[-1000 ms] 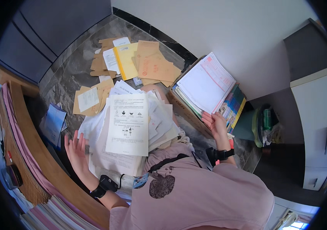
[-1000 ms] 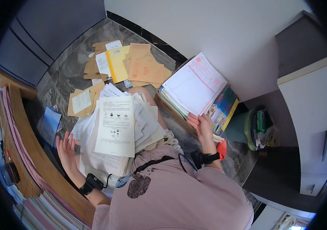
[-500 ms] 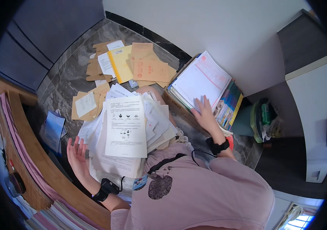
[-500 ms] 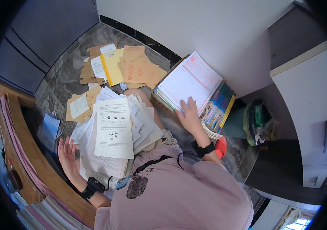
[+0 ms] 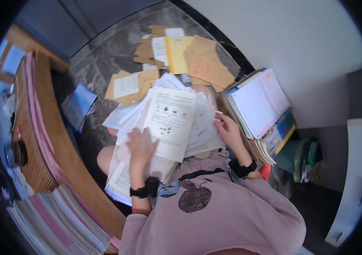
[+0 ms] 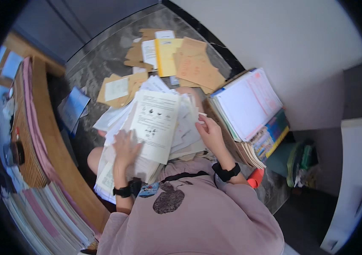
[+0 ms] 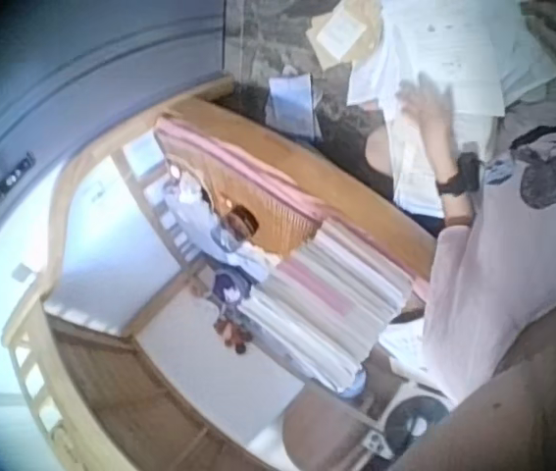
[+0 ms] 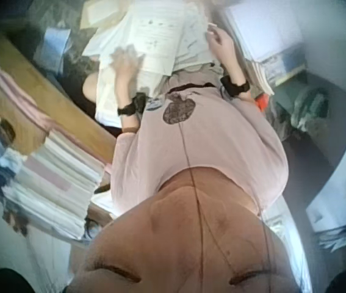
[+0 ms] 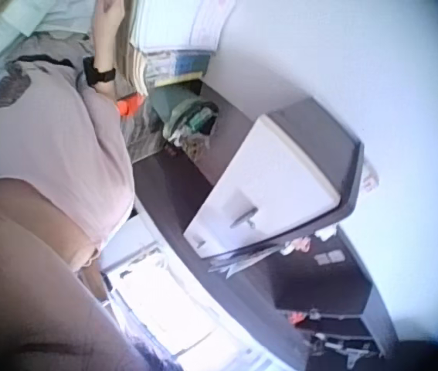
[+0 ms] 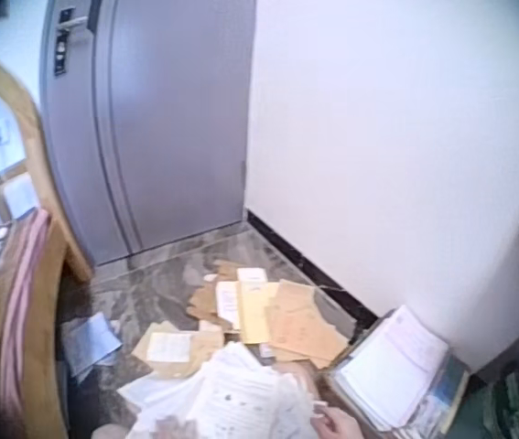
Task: The recorder is sitting on the floor, sorting through a large stack of papers, booklets, and documents.
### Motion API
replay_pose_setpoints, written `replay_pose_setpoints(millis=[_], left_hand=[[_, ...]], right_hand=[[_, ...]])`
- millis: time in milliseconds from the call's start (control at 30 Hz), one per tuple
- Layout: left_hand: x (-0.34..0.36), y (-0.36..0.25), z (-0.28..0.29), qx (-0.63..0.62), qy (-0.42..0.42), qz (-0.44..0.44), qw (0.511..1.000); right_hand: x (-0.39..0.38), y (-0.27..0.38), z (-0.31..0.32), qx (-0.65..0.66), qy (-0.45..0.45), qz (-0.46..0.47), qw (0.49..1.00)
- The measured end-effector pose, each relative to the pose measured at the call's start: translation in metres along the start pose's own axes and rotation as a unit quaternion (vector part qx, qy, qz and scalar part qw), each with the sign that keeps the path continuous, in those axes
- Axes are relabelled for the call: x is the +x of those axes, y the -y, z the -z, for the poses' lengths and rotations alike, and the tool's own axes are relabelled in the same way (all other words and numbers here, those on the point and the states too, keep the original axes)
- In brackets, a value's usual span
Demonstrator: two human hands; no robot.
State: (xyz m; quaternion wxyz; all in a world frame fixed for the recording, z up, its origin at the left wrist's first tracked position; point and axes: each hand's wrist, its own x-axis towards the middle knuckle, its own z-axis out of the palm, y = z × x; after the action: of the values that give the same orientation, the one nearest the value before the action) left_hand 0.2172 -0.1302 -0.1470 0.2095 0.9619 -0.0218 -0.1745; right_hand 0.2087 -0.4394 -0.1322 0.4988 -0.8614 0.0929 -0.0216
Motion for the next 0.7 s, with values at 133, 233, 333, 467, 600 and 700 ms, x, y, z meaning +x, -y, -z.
replay_pose_setpoints(millis=[133,233,333,467,600,700], left_hand=[[-0.009,-0.004,-0.028,-0.007,0.012,0.050,0.999],[-0.023,-0.006,-0.042,0.058,-0.024,-0.012,0.998],[-0.030,-0.015,-0.049,0.030,-0.058,-0.061,0.996],[-0.035,-0.026,-0.052,-0.022,-0.024,-0.126,0.992],[-0.035,-0.029,-0.050,-0.048,0.001,-0.165,0.985],[-0.028,-0.031,-0.042,-0.052,0.012,-0.142,0.988]], right_hand=[[0.024,0.016,-0.038,0.008,0.055,-0.052,0.997],[0.041,0.011,-0.056,-0.068,0.012,0.047,0.997],[0.054,0.006,-0.063,-0.185,0.033,0.056,0.981],[0.049,0.022,-0.065,-0.125,0.051,-0.004,0.991],[0.048,0.008,-0.056,-0.045,0.061,0.014,0.997],[0.043,0.001,-0.048,-0.022,0.033,0.021,0.999]])
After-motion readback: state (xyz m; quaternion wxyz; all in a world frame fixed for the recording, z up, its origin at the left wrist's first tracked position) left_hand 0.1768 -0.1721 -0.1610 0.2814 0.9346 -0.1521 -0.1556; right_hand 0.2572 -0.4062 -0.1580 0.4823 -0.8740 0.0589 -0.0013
